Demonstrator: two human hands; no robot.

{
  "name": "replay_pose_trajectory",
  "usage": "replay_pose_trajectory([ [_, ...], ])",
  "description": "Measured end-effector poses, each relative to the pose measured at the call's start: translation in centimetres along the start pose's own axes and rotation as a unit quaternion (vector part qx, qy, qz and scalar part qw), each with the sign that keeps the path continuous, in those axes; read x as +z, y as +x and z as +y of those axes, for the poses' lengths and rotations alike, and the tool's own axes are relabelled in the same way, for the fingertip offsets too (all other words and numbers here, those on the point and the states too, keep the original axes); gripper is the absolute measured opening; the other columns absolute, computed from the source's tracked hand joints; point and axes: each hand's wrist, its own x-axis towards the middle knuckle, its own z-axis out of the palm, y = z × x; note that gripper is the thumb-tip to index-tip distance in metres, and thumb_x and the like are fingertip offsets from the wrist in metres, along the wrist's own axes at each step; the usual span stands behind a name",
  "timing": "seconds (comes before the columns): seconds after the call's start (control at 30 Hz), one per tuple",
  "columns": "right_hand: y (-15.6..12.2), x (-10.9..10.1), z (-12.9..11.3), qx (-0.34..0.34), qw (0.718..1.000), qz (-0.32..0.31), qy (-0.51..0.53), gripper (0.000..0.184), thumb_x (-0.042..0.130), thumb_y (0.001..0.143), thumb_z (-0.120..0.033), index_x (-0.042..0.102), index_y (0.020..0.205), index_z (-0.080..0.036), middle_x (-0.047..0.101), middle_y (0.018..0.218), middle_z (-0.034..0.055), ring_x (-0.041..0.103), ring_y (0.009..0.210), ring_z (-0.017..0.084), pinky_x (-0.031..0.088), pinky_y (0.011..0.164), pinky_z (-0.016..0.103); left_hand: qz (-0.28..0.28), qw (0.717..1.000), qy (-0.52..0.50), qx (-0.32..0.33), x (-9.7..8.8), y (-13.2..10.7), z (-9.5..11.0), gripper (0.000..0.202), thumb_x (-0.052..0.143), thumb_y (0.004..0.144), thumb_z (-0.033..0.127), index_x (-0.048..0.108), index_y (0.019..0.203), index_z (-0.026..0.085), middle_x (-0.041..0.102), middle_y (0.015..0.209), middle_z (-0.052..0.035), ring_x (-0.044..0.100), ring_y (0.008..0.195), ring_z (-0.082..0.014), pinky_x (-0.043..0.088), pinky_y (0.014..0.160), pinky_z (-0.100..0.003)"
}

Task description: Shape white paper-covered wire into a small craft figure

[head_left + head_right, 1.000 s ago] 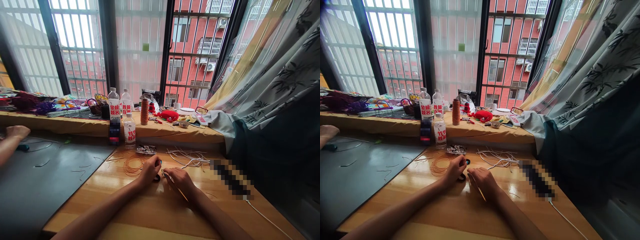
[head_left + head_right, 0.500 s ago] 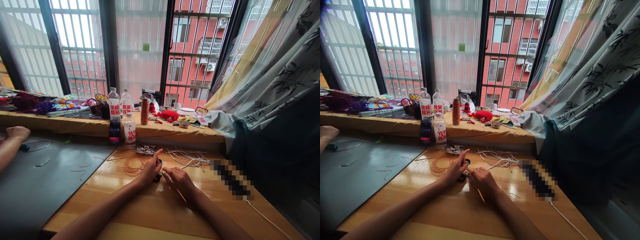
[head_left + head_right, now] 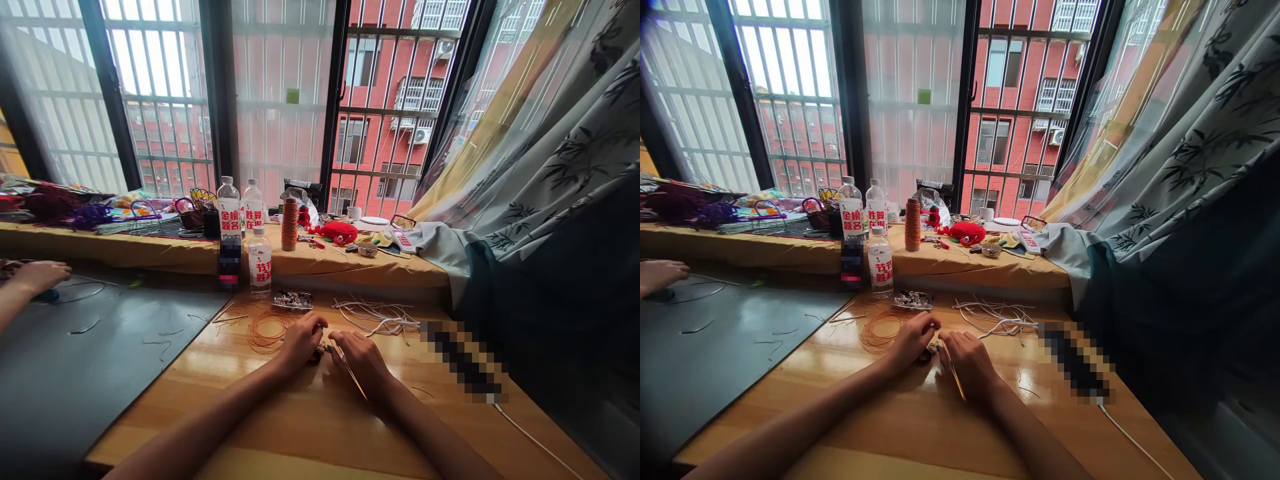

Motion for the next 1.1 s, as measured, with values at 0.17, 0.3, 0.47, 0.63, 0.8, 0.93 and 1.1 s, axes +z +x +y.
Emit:
replay_pose_trajectory([
  [0.17,-0.2,0.6,0.9,0.203,0.969,0.038,0.135,0.006,0.043,0.078,-0.024,0.045,0.082,-0.019,0.053,0.062,-0.0004,0.052,0.055,0.013,0.039,0.052,0.024,-0.026,0.993,0.117,0.02,0.2,0.0,0.0,0.013,0.046,0.071,0.016,0.057,0.075,0.018,0.058,0.078,-0.0029,0.048,0.079,-0.0172,0.036,0.072,-0.029],
  [0.3,0.1,0.3,1.4,0.271,0.928,0.057,0.247,0.007,0.042,0.078,-0.026,0.044,0.079,-0.02,0.052,0.066,0.0001,0.052,0.058,0.014,0.04,0.054,0.025,-0.083,0.982,0.154,0.07,0.6,-0.1,-0.2,0.011,0.048,0.07,0.016,0.058,0.073,0.018,0.058,0.075,-0.0034,0.047,0.08,-0.0183,0.035,0.073,-0.03],
  [0.47,0.3,0.0,1.6,0.334,0.885,0.072,0.317,0.011,0.043,0.077,-0.03,0.046,0.078,-0.019,0.048,0.062,-0.0014,0.048,0.056,0.013,0.038,0.051,0.024,-0.102,0.984,0.118,0.088,0.7,-0.3,-0.3,0.015,0.045,0.074,0.015,0.053,0.087,0.017,0.056,0.086,-0.0038,0.05,0.081,-0.0163,0.038,0.073,-0.028],
  [0.63,0.2,0.0,1.9,0.363,0.853,0.097,0.361,0.013,0.044,0.076,-0.031,0.046,0.079,-0.019,0.047,0.062,-0.0018,0.047,0.056,0.013,0.037,0.05,0.024,-0.082,0.993,0.048,0.073,0.8,-0.3,-0.3,0.021,0.042,0.078,0.014,0.047,0.098,0.018,0.052,0.095,-0.0043,0.051,0.083,-0.0144,0.04,0.075,-0.026],
  [0.8,0.5,-0.5,1.5,0.335,0.86,0.085,0.376,0.015,0.046,0.075,-0.033,0.047,0.078,-0.019,0.045,0.056,-0.0029,0.044,0.049,0.012,0.035,0.044,0.023,-0.076,0.994,0.027,0.078,0.8,-0.3,-0.3,0.025,0.038,0.079,0.012,0.044,0.103,0.017,0.051,0.098,-0.006,0.05,0.086,-0.0145,0.041,0.078,-0.028],
  [0.93,0.5,-0.4,1.5,0.345,0.856,0.095,0.373,0.016,0.045,0.075,-0.034,0.048,0.077,-0.019,0.046,0.058,-0.0018,0.045,0.05,0.012,0.036,0.044,0.022,-0.069,0.99,0.08,0.092,0.6,-0.1,-0.3,0.027,0.046,0.076,0.015,0.046,0.103,0.018,0.052,0.099,-0.0063,0.045,0.096,-0.0186,0.037,0.085,-0.035],
  [1.1,0.3,0.0,1.9,0.368,0.844,0.106,0.375,0.018,0.044,0.075,-0.036,0.048,0.078,-0.019,0.047,0.06,-0.0009,0.046,0.053,0.013,0.037,0.045,0.023,-0.023,0.987,0.132,0.091,0.7,-0.1,-0.1,0.04,0.046,0.077,0.024,0.037,0.115,0.019,0.045,0.113,-0.0084,0.036,0.108,-0.0206,0.031,0.092,-0.038],
])
